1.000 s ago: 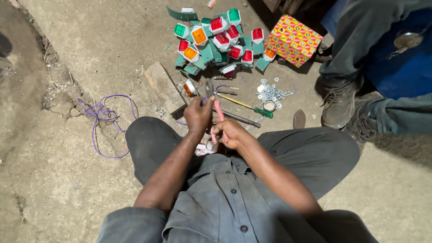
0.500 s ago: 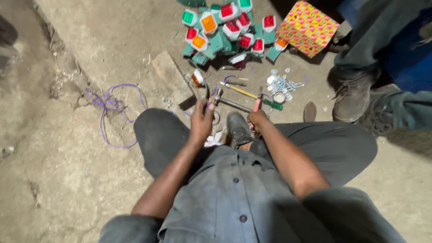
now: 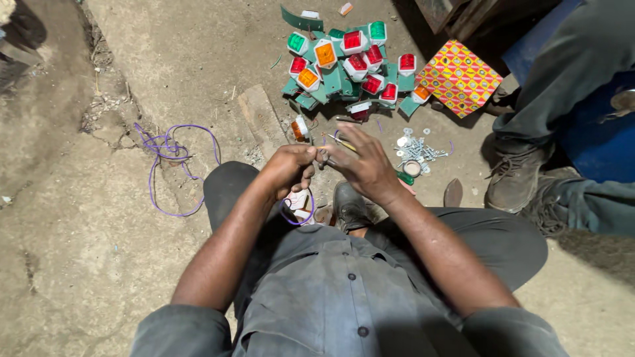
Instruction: The person sits on the floor and uses pliers to strip and twist purple wires. They repeatedly cut, strip, and twist the wires while surrounded by small electrical components and tools.
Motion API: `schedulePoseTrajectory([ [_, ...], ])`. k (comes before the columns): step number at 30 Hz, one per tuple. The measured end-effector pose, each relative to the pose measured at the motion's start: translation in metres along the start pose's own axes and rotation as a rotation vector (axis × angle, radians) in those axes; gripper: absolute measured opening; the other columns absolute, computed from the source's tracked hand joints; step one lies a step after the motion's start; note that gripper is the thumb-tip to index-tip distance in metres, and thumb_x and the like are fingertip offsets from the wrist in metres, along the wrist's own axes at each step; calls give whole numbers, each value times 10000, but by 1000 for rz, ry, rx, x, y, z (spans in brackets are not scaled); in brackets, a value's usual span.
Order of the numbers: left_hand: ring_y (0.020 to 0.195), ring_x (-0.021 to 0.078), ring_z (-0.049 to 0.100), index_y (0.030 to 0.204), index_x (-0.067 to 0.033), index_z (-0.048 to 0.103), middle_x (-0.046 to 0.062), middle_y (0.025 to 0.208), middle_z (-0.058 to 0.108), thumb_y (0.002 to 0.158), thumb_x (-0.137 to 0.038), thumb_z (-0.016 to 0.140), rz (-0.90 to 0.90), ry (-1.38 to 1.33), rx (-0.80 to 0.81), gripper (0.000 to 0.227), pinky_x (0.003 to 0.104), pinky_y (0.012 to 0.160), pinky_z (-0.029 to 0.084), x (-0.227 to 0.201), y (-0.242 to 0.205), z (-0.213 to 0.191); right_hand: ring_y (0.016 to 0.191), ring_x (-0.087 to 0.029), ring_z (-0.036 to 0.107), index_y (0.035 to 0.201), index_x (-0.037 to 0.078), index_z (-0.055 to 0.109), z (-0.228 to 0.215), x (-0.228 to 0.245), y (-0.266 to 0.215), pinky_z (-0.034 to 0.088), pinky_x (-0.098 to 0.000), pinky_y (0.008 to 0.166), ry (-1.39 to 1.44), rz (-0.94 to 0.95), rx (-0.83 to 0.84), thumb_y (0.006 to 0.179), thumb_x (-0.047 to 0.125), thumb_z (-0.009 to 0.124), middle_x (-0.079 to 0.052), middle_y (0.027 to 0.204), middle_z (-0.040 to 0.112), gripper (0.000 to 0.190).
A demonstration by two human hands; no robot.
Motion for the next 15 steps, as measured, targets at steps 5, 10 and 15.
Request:
schedulePoseTrajectory([
  [5, 470, 136, 569, 1013, -27, 670, 16, 607, 570, 1059, -274, 520, -15, 139, 122, 293, 290, 386, 390, -10, -8, 27, 966, -260, 721, 1188, 103, 718, -35, 34, 51, 576, -391, 842, -39, -158, 159, 853, 61, 761, -72, 1028, 734, 341],
  [10, 724, 206, 666, 1049, -48, 729, 40, 808, 714, 997, -248, 612, 511, 668, -14, 238, 349, 625, 544, -69, -33, 43, 892, -238, 734, 1100, 84, 708, -60, 46, 77, 575, -371, 782, -35, -284, 160, 862, 41, 739, -59, 978, 747, 245],
  [15, 792, 339, 679, 896, -51, 751, 150, 823, 706, 885, -227, 788, 880, 1131, -491, 180, 448, 708, 525, -120, -72, 57, 709, -253, 700, 952, 75, 734, -84, 42, 94, 546, -371, 643, -72, -187, 99, 905, 168, 789, -77, 797, 718, 118],
])
Point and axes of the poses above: each hand's wrist, its own y-axis towards the middle knuckle, its own z-axis out of the palm, x = y × z, the point moved 10 cm from there along y, towards the middle knuckle
